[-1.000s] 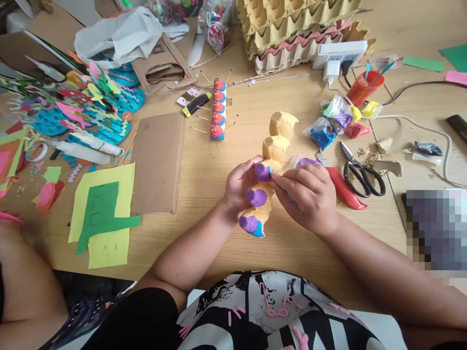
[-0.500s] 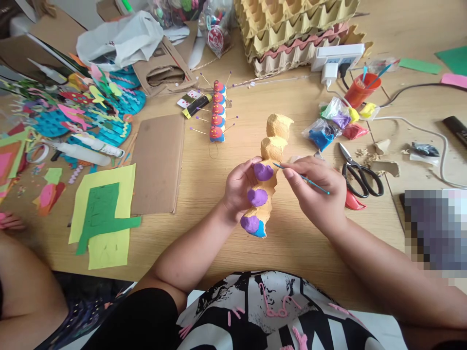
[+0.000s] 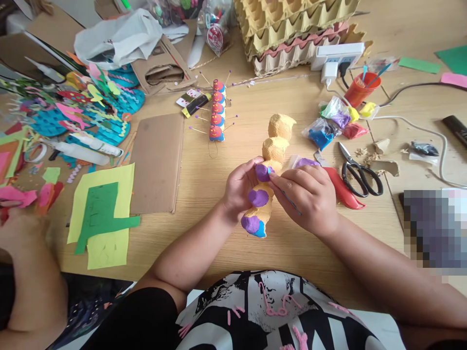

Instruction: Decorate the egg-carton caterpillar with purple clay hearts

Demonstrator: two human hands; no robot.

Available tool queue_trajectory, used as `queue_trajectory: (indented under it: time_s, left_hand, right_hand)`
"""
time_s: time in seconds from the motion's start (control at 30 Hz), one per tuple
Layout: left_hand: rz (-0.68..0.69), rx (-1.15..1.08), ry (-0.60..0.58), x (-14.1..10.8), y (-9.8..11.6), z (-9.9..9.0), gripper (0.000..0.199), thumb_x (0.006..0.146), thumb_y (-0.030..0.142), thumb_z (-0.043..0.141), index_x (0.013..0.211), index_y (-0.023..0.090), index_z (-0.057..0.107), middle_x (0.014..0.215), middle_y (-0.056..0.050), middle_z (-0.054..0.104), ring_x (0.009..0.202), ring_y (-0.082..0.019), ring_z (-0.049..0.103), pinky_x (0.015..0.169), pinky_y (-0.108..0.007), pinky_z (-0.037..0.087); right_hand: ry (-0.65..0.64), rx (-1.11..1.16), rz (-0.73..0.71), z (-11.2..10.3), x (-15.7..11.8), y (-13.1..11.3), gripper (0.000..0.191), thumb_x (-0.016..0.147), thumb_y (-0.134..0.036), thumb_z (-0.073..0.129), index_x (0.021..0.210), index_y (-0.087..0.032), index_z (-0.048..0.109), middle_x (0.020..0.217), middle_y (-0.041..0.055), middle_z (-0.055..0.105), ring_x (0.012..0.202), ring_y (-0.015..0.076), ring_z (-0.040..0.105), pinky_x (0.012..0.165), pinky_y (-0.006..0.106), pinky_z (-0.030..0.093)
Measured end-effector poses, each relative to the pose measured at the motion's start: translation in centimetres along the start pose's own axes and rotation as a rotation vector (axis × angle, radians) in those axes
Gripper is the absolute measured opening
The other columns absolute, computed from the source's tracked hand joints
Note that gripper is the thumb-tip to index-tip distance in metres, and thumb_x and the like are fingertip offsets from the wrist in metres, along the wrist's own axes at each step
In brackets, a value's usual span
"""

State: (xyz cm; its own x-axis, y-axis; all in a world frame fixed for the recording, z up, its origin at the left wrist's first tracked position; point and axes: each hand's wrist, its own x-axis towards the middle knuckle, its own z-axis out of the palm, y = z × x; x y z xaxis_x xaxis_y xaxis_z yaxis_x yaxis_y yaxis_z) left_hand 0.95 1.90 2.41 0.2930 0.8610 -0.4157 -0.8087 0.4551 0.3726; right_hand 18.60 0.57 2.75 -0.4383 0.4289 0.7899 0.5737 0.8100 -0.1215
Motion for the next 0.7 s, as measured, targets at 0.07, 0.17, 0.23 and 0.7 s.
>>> queue_trajectory:
  time_s: [0.07, 0.17, 0.23, 0.7]
  left_hand:
    - [-0.001, -0.004, -0.016, 0.05, -0.03, -0.05, 0.030, 0.108, 0.020, 0.049, 0.085, 0.021, 0.068, 0.073, 0.001, 0.074, 0.070, -0.014, 0.074, 0.072, -0.025, 0.060]
    - [-0.006, -0.015, -0.015, 0.07, -0.05, 0.03, 0.029, 0.107, 0.019, 0.049, 0.084, 0.021, 0.067, 0.072, 0.001, 0.074, 0.069, -0.014, 0.075, 0.071, -0.025, 0.061]
    - [-0.010, -0.017, 0.003, 0.09, -0.02, 0.08, 0.030, 0.107, 0.021, 0.049, 0.083, 0.022, 0.067, 0.072, 0.001, 0.074, 0.069, -0.015, 0.075, 0.072, -0.027, 0.062]
    - [-0.020, 0.032, 0.084, -0.04, 0.22, 0.32, 0.025, 0.102, 0.027, 0.059, 0.079, 0.025, 0.065, 0.071, 0.001, 0.072, 0.063, -0.016, 0.072, 0.068, -0.028, 0.060]
  right_hand:
    - [-0.006, 0.006, 0.009, 0.02, 0.01, -0.05, 0.016, 0.104, -0.014, 0.072, 0.119, -0.019, 0.071, 0.094, 0.0051, 0.081, 0.077, 0.0186, 0.067, 0.068, 0.036, 0.045]
    - [-0.003, 0.069, 0.059, 0.15, 0.03, -0.09, 0.016, 0.104, -0.014, 0.071, 0.118, -0.021, 0.073, 0.095, 0.0054, 0.081, 0.078, 0.0193, 0.070, 0.070, 0.036, 0.050]
    - [0.018, 0.189, 0.153, 0.22, 0.17, -0.11, 0.015, 0.103, -0.014, 0.072, 0.114, -0.023, 0.077, 0.095, 0.0051, 0.082, 0.080, 0.0191, 0.073, 0.072, 0.036, 0.054]
    - [0.126, 0.364, 0.334, 0.32, 0.39, -0.03, 0.013, 0.101, -0.013, 0.075, 0.107, -0.022, 0.084, 0.089, 0.0049, 0.082, 0.078, 0.0178, 0.077, 0.072, 0.034, 0.063]
